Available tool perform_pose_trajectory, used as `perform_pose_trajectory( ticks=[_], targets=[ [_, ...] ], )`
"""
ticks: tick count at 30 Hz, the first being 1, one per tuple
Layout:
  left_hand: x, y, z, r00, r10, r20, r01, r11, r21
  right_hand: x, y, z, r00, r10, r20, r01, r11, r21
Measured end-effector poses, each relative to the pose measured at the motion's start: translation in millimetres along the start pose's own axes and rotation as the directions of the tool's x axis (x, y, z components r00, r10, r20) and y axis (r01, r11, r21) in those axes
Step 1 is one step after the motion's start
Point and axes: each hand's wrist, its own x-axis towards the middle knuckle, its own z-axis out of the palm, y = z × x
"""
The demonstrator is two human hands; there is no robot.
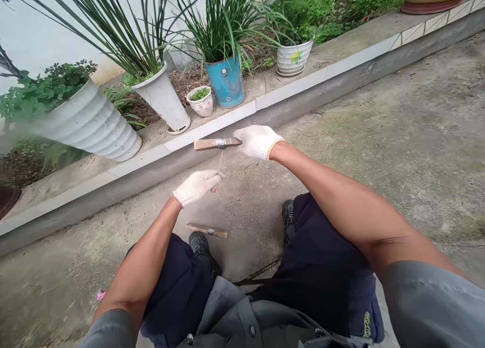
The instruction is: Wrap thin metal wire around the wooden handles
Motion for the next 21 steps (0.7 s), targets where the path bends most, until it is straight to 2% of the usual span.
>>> perform_pose_trajectory(
  ticks=[2,4,7,10,12,14,16,18,21],
  targets=[
    [-1.1,1.5,1.6,0.999,0.006,0.038,-0.007,1.0,0.009,10.6,4.5,7.0,0.995,0.1,0.028,-0.098,0.992,-0.083],
    [-2.2,2.0,0.5,0.998,0.016,0.056,-0.017,1.0,0.025,19.3,5.7,16.7,0.983,0.145,0.111,-0.128,0.98,-0.152],
    [-4.0,1.1,-7.0,1.0,0.029,0.004,-0.029,0.997,0.074,22.6,-1.0,33.2,0.958,0.115,0.264,-0.049,0.968,-0.246],
    [-4.8,-2.7,-16.4,0.997,0.027,-0.07,-0.017,0.991,0.131,11.2,-14.0,45.9,0.904,-0.041,0.425,0.163,0.953,-0.255],
    [-4.0,-6.8,-19.6,0.995,0.019,-0.095,-0.005,0.989,0.149,-1.4,-21.2,48.6,0.833,-0.189,0.52,0.307,0.94,-0.15],
    [-2.1,-11.1,-19.0,0.995,0.016,-0.095,-0.002,0.989,0.148,-13.3,-24.4,45.4,0.755,-0.336,0.563,0.405,0.914,0.002],
    [0.4,-14.2,-15.2,0.996,0.02,-0.082,-0.009,0.991,0.134,-20.8,-23.1,37.7,0.72,-0.436,0.539,0.439,0.889,0.132],
    [2.3,-15.1,-10.0,0.998,0.024,-0.062,-0.018,0.995,0.099,-22.8,-19.0,28.3,0.757,-0.466,0.458,0.41,0.885,0.221],
    [2.7,-11.5,-3.6,0.999,0.021,-0.048,-0.019,0.999,0.045,-17.9,-12.5,16.9,0.877,-0.382,0.293,0.301,0.91,0.284]
  ],
)
